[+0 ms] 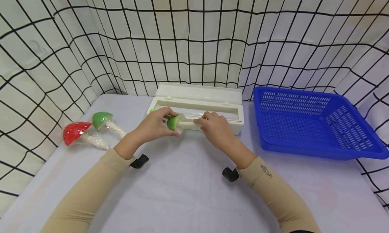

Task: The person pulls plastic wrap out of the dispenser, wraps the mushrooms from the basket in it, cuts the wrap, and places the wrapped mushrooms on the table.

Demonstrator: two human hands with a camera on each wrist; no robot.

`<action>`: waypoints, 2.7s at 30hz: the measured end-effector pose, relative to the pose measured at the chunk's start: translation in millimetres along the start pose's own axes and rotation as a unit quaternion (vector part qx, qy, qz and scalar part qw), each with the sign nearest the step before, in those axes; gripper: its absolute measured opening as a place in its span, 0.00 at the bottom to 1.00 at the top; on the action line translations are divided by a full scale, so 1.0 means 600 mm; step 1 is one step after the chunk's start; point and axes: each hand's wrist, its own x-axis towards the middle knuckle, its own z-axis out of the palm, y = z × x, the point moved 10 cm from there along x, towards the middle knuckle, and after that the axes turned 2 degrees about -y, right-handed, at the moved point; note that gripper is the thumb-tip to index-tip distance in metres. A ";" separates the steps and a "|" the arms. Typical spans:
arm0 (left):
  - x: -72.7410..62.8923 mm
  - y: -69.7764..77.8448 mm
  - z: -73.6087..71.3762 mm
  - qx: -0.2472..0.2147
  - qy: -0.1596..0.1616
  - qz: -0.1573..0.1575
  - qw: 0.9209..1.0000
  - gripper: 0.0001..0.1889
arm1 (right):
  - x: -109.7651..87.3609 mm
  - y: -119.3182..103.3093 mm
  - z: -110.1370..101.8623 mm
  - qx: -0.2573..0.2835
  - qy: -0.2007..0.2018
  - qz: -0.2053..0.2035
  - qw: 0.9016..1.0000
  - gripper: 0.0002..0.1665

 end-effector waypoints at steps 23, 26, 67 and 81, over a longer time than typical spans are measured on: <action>0.002 -0.009 0.016 0.024 -0.004 -0.007 1.000 0.29 | -0.011 0.001 0.023 -0.030 -0.004 0.018 0.999 0.24; 0.002 -0.010 0.019 0.024 -0.006 -0.009 1.000 0.29 | -0.012 0.000 0.023 -0.039 -0.008 0.024 0.999 0.24; 0.003 -0.024 0.040 0.035 -0.037 -0.031 0.998 0.30 | -0.020 -0.004 0.050 -0.087 -0.023 -0.001 0.996 0.24; 0.006 -0.023 0.044 0.042 -0.048 -0.029 0.998 0.31 | -0.020 -0.003 0.055 -0.084 -0.033 0.000 0.996 0.23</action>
